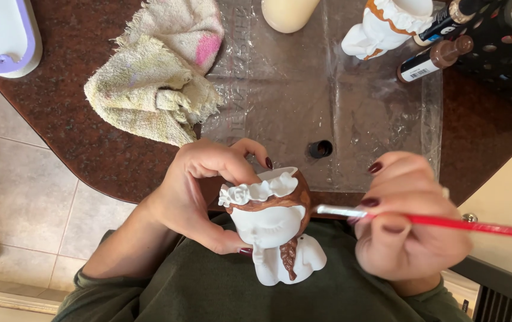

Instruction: Painting details onto a small ceramic figurine using a fine brush.

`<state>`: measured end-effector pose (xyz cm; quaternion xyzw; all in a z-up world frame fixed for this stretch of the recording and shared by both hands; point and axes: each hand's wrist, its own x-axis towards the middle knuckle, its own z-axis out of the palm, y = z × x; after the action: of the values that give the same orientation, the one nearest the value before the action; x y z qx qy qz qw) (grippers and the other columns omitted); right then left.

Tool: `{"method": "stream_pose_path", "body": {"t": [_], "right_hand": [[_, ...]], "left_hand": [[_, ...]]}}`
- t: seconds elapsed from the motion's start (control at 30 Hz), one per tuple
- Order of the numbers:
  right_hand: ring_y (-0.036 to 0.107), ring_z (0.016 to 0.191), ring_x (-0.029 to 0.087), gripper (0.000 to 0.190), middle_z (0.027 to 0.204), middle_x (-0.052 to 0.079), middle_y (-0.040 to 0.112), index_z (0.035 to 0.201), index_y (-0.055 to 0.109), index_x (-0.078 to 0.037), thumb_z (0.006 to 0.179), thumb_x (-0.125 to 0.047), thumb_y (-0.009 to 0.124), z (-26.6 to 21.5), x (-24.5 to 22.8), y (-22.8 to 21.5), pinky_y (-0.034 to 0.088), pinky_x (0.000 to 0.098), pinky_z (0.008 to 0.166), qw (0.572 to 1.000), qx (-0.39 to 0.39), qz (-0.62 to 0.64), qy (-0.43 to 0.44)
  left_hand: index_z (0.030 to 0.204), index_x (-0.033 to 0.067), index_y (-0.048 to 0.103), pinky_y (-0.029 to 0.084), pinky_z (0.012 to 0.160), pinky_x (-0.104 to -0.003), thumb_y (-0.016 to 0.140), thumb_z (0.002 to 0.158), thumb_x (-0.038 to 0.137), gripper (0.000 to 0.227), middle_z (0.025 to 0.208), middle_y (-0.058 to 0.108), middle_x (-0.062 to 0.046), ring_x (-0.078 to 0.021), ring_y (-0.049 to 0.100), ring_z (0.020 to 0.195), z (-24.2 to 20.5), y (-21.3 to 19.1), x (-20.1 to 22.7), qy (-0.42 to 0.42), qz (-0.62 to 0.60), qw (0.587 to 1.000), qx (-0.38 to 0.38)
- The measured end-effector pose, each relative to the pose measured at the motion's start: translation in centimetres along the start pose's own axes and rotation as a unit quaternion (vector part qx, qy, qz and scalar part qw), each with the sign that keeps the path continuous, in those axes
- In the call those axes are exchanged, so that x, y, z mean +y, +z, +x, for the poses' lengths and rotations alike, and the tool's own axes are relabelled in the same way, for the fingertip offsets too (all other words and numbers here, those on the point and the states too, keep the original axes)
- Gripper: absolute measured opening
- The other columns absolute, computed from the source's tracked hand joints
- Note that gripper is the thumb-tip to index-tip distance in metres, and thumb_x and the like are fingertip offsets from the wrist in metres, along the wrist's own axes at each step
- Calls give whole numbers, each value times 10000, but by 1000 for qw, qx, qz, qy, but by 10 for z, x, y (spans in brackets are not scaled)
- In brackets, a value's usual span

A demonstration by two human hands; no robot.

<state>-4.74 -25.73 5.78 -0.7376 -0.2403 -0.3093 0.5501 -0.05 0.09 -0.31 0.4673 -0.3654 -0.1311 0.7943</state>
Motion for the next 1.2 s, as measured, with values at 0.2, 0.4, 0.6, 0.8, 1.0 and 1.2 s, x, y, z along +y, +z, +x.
{"method": "stream_pose_path", "body": {"t": [0.2, 0.4, 0.6, 0.8, 1.0, 1.2], "right_hand": [[563, 580, 86, 277, 649, 0, 623, 872, 632, -73, 1023, -305, 635, -5, 8, 1, 464, 299, 627, 1000, 16, 13, -23], [556, 714, 187, 231, 787, 100, 595, 1008, 618, -47, 1125, -229, 696, -18, 15, -10, 465, 336, 759, 994, 102, 49, 3], [544, 721, 187, 154, 873, 113, 600, 1087, 584, -66, 1056, -192, 668, -13, 13, -20, 489, 316, 806, 983, 158, 76, -52], [588, 783, 164, 127, 918, 59, 628, 1053, 578, -161, 1005, -228, 675, -17, 5, -41, 486, 299, 919, 993, 36, 7, -110], [628, 805, 63, 147, 945, -97, 687, 1021, 589, -238, 1002, -309, 717, -7, -30, -33, 439, 285, 976, 991, 6, -87, -101], [599, 824, 42, 103, 880, -174, 678, 921, 586, -292, 953, -319, 680, -6, -46, -36, 394, 360, 994, 964, -126, -210, -101]], "left_hand": [[1005, 45, 699, 426, 1033, -340, 971, 715, 98, 401, 900, 775, -14, -60, 691, 761, -2, 0, -1, -4, -2, 1000, 0], [1072, 3, 702, 419, 1083, -344, 968, 707, 60, 455, 994, 770, -19, -89, 696, 857, -9, -3, -15, 3, -92, 996, 16], [1278, -72, 603, 516, 1053, -397, 1008, 675, 155, 761, 1263, 709, -198, -246, 688, 1138, -20, 11, -41, -88, -350, 931, 51], [1479, 71, 441, 467, 1056, -510, 918, 736, 466, 966, 1429, 539, -188, -324, 592, 1246, -21, 31, -66, -337, -512, 775, 154], [1508, 49, 436, 437, 1146, -479, 916, 758, 418, 964, 1467, 525, -170, -286, 585, 1290, -30, 30, -80, -331, -497, 795, 107], [1449, -38, 510, 445, 1165, -408, 973, 694, 353, 968, 1347, 628, -164, -240, 637, 1228, -26, 37, -79, -237, -518, 820, 55]]}}
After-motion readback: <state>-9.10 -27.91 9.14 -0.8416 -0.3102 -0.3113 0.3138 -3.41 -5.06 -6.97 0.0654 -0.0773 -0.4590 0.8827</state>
